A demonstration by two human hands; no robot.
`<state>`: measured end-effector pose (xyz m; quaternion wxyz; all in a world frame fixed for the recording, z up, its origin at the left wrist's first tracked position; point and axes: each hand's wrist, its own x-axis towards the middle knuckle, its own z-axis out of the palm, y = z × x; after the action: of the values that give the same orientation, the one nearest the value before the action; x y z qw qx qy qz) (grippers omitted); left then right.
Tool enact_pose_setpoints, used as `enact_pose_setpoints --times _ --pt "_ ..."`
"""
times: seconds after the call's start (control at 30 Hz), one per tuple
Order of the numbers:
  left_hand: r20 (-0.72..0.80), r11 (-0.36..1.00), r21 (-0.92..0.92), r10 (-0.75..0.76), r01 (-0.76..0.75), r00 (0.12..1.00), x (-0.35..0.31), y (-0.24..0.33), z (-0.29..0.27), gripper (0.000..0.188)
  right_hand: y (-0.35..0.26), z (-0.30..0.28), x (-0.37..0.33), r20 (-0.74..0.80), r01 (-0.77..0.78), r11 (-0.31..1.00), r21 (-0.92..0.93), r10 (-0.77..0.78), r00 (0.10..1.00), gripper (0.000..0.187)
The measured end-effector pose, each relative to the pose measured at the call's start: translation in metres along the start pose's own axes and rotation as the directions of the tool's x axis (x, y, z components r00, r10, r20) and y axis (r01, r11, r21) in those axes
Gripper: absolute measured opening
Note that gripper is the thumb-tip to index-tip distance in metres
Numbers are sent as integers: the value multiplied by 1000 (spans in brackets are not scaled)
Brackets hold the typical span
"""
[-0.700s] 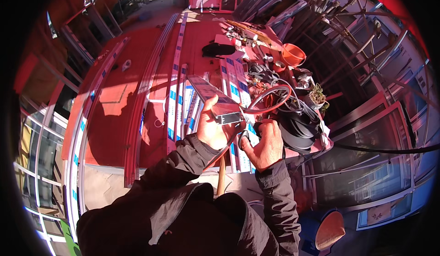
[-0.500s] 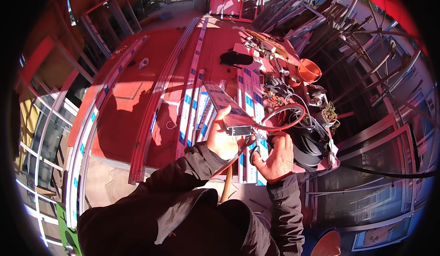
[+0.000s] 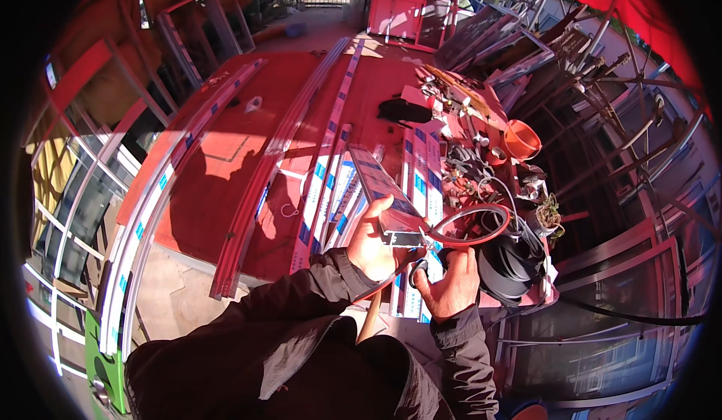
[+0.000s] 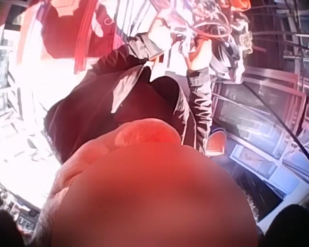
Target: The person repeatedly applies red tape to the edges of long metal profiles laid on a red work surface. They smooth the tape along each profile, then move to the next one, continuing the same taping motion across multiple pieces.
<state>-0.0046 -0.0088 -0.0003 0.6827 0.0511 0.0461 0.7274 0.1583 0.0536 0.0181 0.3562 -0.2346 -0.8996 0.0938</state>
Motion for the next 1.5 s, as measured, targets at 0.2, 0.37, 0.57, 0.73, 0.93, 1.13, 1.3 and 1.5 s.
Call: enact_pose_setpoints --times 0.2,0.37,0.57,0.73,0.93,1.13,1.3,1.5 --pt "1 999 39 23 -23 1000 -7 -10 -15 57 -6 4 -20 8 -62 978 199 62 998 58" --pt "-45 999 45 -9 11 999 0 -2 -10 56 -5 14 -1 -132 -8 999 54 15 991 62" --pt "-68 1000 4 11 -10 998 -2 -3 -3 57 0 1 8 -33 51 986 157 -47 998 56" --pt "-122 999 7 53 -52 991 -2 -8 2 54 2 -2 -2 5 -55 985 161 54 999 57" --pt "-61 999 19 40 -39 997 -6 13 4 52 1 5 18 29 -36 960 279 29 999 52" --pt "40 997 76 30 -33 999 2 18 2 53 -2 7 32 -55 57 998 -23 -58 997 61" --pt "56 996 80 23 -28 998 5 23 5 54 -6 5 37 -70 51 994 -99 -58 996 65" --pt "64 996 80 38 -43 997 8 26 13 53 -2 1 42 -30 107 994 34 -106 994 67"
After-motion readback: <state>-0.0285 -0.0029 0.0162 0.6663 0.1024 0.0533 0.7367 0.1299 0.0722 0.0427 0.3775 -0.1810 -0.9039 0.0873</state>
